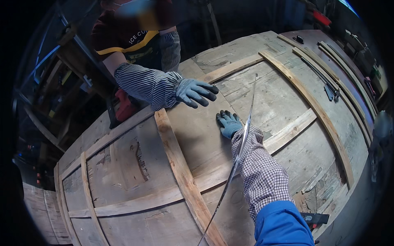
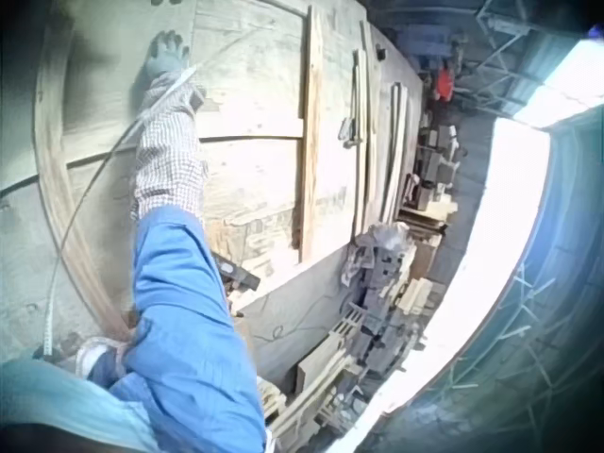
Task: The person measures a wooden frame with a tape measure and uses a nail gun to attach wooden planks. A coworker assists by nailing planks on the opposite side. The person repeatedly measures and fastens planks to build the frame structure.
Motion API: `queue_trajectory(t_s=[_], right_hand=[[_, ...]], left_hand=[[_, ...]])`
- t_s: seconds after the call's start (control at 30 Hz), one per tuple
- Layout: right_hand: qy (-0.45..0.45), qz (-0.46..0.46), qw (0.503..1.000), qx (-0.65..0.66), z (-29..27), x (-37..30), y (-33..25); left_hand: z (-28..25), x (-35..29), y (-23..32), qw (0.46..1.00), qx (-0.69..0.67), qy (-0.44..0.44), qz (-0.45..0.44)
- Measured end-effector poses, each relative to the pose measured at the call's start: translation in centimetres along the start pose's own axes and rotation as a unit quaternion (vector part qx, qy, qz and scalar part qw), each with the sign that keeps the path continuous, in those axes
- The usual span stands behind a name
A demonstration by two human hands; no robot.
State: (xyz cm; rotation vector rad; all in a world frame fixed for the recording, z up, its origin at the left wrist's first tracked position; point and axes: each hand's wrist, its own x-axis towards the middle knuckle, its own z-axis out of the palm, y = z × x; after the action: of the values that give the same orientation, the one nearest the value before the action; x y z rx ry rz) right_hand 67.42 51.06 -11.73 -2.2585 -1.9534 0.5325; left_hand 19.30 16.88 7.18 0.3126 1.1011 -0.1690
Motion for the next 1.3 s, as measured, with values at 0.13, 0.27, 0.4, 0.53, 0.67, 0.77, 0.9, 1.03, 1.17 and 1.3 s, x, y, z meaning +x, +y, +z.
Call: queue_trajectory(t_s=[0.13,0.27,0.4,0.53,0.67,0.77,0.9,1.03,1.17,1.3], right_hand=[[-0.11,-0.091,0.99,0.005,-1.0,-11.0,1.0],[0.134,-0.14,0.973,0.128,-3.4,-26.2,3.0],[0.02,0.071,0.819,0.569,-7.0,-39.8,-0.3],[-0.137,0.28,0.556,0.771,-4.8,-49.8,-6.2],[0.062,0.148,0.721,0.675,7.0,-58.8,-11.7],[-0.087,0.22,0.571,0.786,2.4,-60.3,-9.2],[-0.049,0.229,0.617,0.752,-1.5,-63.4,-4.9],[-0.192,0.284,0.529,0.776,-7.0,-68.9,4.7],[-0.028,0.072,0.814,0.576,-6.1,-73.5,18.3],[-0.262,0.338,0.684,0.592,-14.3,-73.0,31.2]], left_hand=[[5.2,1.7,-5.3,0.995,-0.091,-0.022,0.031],[8.7,1.2,-1.3,1.0,-0.014,-0.01,0.01],[9.9,3.0,-1.7,0.996,-0.038,-0.05,0.067],[13.5,6.0,-3.4,0.991,-0.059,-0.092,0.078],[17.7,13.2,-8.5,0.964,-0.073,-0.139,0.216],[20.9,17.4,-10.6,0.977,-0.037,-0.057,0.201],[24.0,21.6,-12.7,0.779,0.436,0.191,0.408],[32.2,24.2,-11.9,0.904,0.217,0.078,0.361],[43.1,26.9,-8.3,0.956,0.025,-0.053,0.288],[51.2,32.5,-7.9,0.936,-0.078,-0.056,0.339]])
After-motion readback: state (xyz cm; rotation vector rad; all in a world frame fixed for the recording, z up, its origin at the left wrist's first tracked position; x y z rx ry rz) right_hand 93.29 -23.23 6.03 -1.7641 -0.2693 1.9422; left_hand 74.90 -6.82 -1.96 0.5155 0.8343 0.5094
